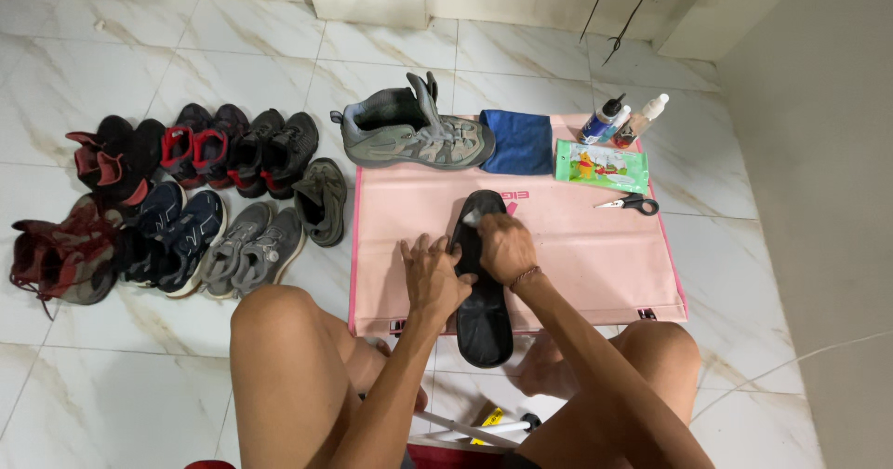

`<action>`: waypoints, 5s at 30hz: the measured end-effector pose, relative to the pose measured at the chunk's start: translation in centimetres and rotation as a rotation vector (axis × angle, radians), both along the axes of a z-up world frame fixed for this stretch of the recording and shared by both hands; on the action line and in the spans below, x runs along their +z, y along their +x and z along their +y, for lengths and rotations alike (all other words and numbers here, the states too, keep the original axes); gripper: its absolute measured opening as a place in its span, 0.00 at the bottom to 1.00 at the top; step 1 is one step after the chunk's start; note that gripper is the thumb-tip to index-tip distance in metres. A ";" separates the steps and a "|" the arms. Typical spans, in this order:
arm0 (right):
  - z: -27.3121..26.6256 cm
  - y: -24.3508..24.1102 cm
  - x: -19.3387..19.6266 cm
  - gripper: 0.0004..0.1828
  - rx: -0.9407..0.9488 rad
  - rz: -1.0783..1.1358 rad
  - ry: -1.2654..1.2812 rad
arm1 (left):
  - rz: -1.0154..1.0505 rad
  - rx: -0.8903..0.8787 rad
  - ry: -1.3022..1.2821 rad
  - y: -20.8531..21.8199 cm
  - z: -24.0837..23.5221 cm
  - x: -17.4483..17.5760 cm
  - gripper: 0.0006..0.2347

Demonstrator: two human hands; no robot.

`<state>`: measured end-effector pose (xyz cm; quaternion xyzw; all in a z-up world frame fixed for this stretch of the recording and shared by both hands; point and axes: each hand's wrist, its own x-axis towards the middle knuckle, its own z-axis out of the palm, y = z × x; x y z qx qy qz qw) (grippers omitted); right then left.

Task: The person scrubs the sole of a black shoe using a sanding block and then wipes it with a cloth. The person flips the shoe over to clean the upper part and continues scrubbing and wiping the shoe.

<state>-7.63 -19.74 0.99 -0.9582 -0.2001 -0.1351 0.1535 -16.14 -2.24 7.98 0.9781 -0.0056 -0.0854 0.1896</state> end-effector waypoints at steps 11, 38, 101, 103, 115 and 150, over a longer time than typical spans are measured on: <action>-6.8 -0.7 6.3 0.07 -0.133 0.670 0.991 | 0.120 0.019 -0.011 0.6 -0.1 0.5 0.29; -0.9 -0.9 -0.3 0.12 0.082 0.115 -0.053 | 0.084 0.014 0.025 1.0 -2.5 1.5 0.40; -0.6 5.7 -2.0 0.10 0.358 -0.018 0.058 | 0.004 -0.134 -0.012 -0.4 -1.2 -0.6 0.36; -0.3 6.2 -3.0 0.09 0.304 -0.079 0.070 | -0.017 -0.126 -0.025 -0.2 -0.9 -0.4 0.36; -0.1 3.4 -0.1 0.11 0.398 0.049 0.079 | 0.023 -0.122 -0.065 0.0 -1.0 -1.1 0.37; -0.3 1.8 2.1 0.14 0.525 -0.083 -0.022 | 0.053 -0.180 -0.006 0.1 -0.9 -0.7 0.44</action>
